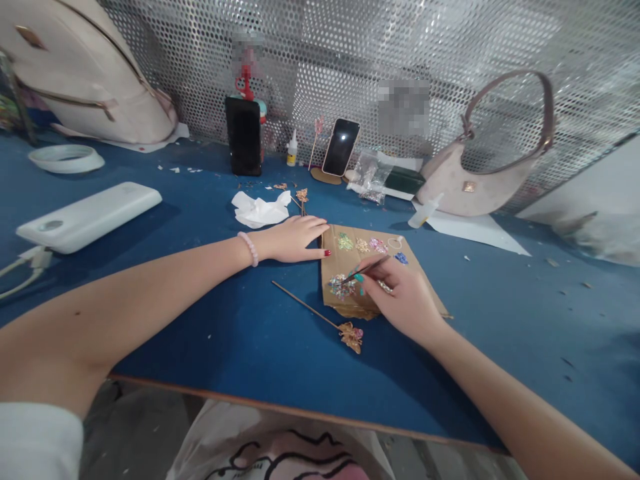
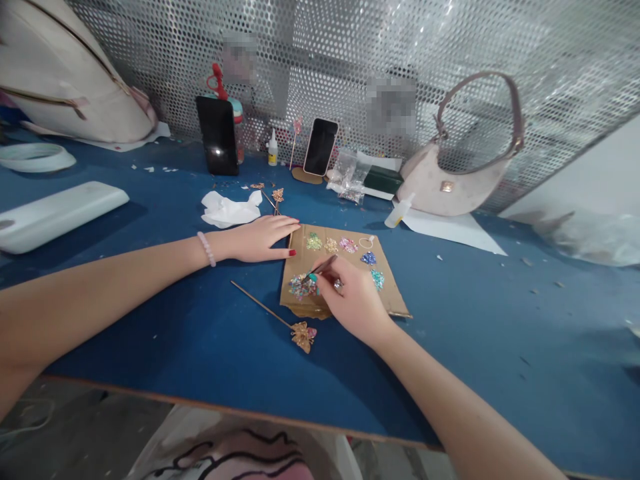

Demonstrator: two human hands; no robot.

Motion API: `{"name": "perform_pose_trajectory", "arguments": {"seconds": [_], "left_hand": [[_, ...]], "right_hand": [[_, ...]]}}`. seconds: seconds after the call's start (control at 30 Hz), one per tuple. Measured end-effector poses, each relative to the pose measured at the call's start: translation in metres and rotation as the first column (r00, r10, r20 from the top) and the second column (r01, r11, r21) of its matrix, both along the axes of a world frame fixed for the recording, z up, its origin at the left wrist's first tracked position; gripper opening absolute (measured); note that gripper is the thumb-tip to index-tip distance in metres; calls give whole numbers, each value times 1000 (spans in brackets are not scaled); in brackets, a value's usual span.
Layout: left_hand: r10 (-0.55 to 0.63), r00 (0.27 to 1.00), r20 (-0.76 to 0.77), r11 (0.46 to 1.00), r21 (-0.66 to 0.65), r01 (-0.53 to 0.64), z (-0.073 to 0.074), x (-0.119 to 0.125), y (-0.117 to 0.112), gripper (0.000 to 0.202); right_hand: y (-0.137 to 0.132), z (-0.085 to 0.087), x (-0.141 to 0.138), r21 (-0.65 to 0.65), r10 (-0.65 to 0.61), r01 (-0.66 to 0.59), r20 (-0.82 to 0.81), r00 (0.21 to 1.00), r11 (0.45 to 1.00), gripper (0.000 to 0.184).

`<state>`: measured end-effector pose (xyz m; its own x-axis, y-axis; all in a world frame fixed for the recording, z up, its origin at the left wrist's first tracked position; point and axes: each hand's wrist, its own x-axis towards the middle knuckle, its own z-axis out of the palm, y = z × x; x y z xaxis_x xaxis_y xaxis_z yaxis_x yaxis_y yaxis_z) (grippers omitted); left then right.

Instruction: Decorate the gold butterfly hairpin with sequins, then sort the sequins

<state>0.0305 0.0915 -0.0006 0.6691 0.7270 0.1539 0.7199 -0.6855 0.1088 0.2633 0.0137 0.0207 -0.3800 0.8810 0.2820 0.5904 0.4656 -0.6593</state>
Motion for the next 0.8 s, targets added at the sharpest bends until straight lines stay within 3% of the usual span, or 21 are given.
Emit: {"name": "perform_pose_trajectory", "arguments": {"seconds": [0.8], "left_hand": [[4,1000,-5,1000,-8,-4,1,1,-1,71]], "right_hand": [[-1,0,-1,41,10,-11,22,1000,999,12]]}}
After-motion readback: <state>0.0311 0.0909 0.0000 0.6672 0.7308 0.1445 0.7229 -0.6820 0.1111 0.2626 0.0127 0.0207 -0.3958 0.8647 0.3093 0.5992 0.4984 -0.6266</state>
